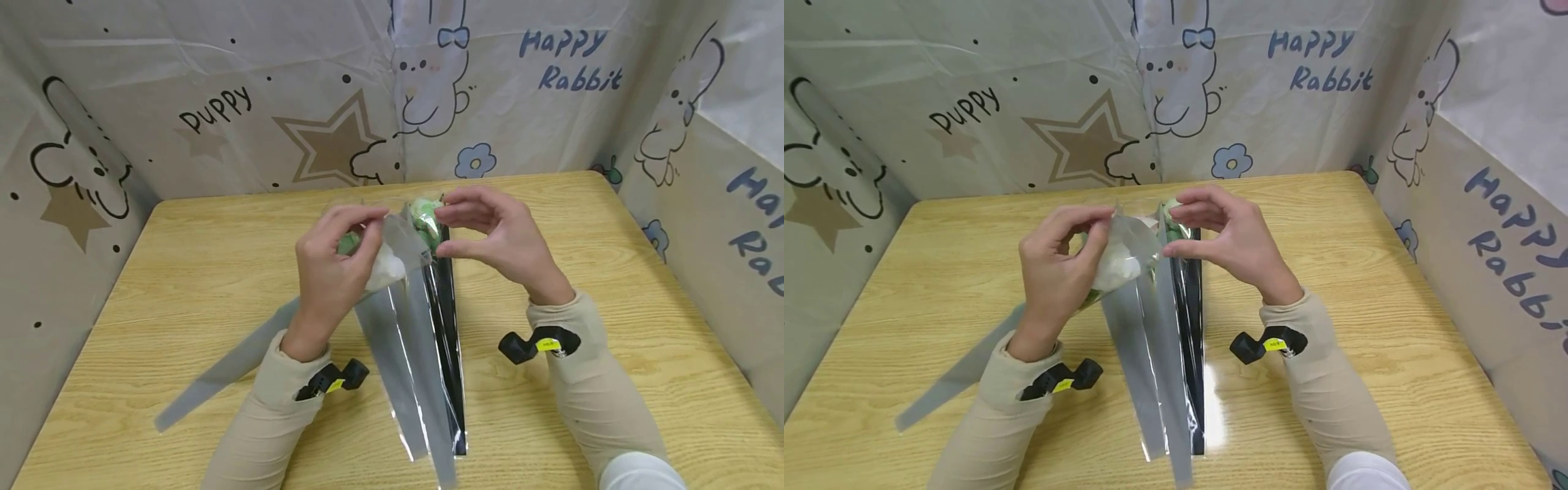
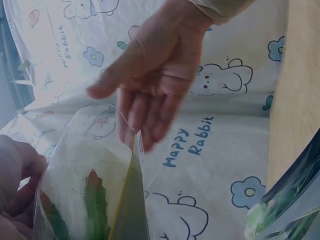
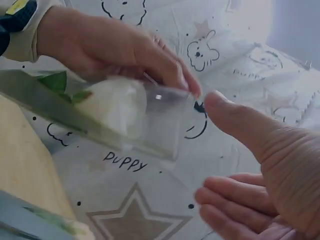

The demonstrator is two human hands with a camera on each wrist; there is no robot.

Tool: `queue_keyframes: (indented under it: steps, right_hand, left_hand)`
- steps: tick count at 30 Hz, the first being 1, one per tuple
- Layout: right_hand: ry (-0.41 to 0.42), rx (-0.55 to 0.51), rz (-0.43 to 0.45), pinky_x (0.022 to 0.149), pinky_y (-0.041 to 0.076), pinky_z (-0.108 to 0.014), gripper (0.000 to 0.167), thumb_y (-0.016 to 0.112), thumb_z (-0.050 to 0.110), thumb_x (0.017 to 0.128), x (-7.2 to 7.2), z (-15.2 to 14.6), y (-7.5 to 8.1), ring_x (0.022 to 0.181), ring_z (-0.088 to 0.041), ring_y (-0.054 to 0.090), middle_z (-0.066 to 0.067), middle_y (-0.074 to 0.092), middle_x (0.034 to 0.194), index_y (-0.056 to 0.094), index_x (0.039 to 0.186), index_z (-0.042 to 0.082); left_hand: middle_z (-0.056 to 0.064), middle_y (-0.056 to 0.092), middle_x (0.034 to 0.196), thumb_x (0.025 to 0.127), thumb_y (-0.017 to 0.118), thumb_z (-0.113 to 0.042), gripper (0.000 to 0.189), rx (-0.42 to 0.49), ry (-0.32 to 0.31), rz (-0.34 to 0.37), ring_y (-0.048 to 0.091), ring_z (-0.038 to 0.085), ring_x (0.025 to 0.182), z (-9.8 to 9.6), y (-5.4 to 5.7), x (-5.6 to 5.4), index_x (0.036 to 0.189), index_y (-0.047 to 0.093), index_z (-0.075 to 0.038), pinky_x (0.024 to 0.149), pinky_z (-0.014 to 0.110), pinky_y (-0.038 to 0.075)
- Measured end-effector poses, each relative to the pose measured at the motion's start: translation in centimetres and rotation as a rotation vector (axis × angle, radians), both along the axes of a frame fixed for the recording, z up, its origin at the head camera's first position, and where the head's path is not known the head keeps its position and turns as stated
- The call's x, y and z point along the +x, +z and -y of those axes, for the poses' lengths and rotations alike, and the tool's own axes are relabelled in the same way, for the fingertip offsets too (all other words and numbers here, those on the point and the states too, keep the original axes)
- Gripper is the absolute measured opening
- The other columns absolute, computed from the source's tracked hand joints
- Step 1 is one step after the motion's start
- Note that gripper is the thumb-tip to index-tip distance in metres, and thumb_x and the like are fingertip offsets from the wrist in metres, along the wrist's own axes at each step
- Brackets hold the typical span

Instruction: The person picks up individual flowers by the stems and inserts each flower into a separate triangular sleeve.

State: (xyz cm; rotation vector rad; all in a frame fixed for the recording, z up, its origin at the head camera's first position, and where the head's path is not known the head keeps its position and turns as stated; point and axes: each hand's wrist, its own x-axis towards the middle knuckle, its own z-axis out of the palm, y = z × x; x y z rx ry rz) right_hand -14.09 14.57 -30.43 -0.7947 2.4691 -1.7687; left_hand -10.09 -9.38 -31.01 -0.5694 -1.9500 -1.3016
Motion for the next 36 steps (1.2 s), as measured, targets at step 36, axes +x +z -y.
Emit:
queue_keyframes:
  steps: [36]
  right_hand:
    - [0.223, -0.218, 0.394, 0.098, 0.059, -0.037, 0.051, 0.076, 0.006, 0.091, 2.0, 8.2, -6.8, 0.116, -0.018, 0.063, -0.004, 0.061, 0.128, 0.053, 0.136, 0.014]
  left_hand:
    - [0.019, 0.074, 0.098, 0.095, 0.064, 0.000, 0.014, 0.068, -0.023, -0.088, 0.068, 0.025, 0.084, -0.6, -0.2, -0.1, 0.102, 0.075, 0.003, 0.080, 0.019, 0.055]
